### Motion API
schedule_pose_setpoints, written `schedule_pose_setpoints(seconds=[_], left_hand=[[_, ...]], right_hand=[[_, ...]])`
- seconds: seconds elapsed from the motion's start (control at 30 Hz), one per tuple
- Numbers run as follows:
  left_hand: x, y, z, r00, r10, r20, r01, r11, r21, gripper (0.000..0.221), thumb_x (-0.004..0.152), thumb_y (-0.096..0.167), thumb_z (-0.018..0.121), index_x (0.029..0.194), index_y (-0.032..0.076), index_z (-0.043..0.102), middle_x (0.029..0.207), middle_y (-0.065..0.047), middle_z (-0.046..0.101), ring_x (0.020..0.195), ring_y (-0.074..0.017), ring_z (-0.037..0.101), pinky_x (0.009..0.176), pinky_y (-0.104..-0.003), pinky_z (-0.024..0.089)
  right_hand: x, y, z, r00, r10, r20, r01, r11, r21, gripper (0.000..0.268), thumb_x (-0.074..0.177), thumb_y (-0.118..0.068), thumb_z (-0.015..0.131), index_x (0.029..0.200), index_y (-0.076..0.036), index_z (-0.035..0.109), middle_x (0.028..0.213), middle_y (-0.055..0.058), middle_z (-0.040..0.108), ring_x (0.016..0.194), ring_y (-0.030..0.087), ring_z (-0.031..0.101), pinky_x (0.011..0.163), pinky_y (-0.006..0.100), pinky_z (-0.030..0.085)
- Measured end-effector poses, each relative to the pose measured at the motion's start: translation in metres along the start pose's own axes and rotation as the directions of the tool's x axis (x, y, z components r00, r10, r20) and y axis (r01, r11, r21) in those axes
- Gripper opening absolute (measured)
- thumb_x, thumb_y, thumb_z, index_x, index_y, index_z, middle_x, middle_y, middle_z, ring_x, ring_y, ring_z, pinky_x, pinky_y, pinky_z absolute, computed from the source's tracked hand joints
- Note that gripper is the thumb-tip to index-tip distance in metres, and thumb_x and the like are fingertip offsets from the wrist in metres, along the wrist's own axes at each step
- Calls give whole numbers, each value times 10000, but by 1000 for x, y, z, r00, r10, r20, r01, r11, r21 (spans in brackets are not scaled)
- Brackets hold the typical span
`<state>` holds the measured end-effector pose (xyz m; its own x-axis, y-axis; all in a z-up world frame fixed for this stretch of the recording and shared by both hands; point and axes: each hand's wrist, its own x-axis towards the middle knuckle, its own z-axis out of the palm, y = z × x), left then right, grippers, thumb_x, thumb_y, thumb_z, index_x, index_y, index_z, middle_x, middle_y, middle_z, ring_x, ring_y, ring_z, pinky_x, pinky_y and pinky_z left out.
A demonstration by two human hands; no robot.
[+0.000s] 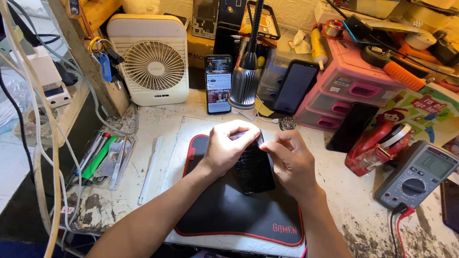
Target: A person is carefully peeling a protective film or adhesive layer from a mobile phone screen component at a repair workbench.
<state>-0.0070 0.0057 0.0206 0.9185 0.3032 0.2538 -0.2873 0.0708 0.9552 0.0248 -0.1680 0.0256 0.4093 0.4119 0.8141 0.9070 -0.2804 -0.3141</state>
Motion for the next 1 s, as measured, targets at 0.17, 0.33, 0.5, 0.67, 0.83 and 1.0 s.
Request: schedule_pose_setpoints(seconds=[0.17, 0.33, 0.5, 0.67, 0.83, 1.0], left_hand=[[0, -3, 0, 1000, 12, -3, -12, 1000, 4, 101, 855, 87, 777, 938, 45, 816, 877, -150, 781, 891, -198, 704, 815, -377, 572], [0, -2, -1, 1000, 13, 4, -13, 1000, 15, 102, 858, 87, 775, 943, 49, 817, 875, -149, 779, 885, -215, 712, 813, -375, 573], [-1, -3, 1, 1000, -5, -16, 6, 999, 44, 85, 849, 104, 784, 921, 77, 822, 843, -107, 784, 860, -173, 708, 800, -346, 573], [-1, -2, 1, 1000, 7, -19, -5, 996, 84, 92, 841, 113, 791, 921, 87, 825, 837, -101, 789, 846, -183, 729, 792, -342, 580], [-2, -1, 1, 999, 23, -30, -20, 994, 108, 86, 836, 109, 786, 912, 99, 826, 821, -94, 791, 842, -163, 723, 789, -334, 581], [-2, -2, 2, 999, 24, -35, -19, 993, 119, 90, 829, 120, 788, 909, 111, 828, 823, -86, 797, 835, -163, 734, 783, -332, 585]], right_hand=[[-3, 1, 1, 1000, 10, 4, -10, 1000, 5, 127, 933, 18, 722, 837, -58, 757, 872, 50, 527, 538, 155, 623, 592, 269, 576], [-2, 0, 1, 1000, 26, 10, -26, 1000, -14, 123, 934, 9, 728, 839, -63, 758, 865, 40, 530, 569, 145, 595, 602, 265, 562], [-2, 1, 1, 1000, 17, 10, -17, 999, -37, 116, 939, 6, 725, 854, -67, 756, 859, 36, 539, 578, 158, 586, 616, 269, 560], [-4, 3, 4, 1000, 25, 4, -25, 999, -40, 111, 941, -6, 734, 860, -77, 757, 856, 27, 550, 581, 151, 566, 621, 262, 552], [-3, 2, 3, 999, 49, 17, -48, 999, -25, 122, 931, -6, 744, 841, -87, 755, 850, 16, 540, 562, 134, 536, 608, 248, 536], [0, 0, 0, 994, 97, 52, -97, 995, 0, 135, 923, -3, 750, 820, -90, 744, 841, 33, 544, 526, 133, 551, 598, 257, 539]])
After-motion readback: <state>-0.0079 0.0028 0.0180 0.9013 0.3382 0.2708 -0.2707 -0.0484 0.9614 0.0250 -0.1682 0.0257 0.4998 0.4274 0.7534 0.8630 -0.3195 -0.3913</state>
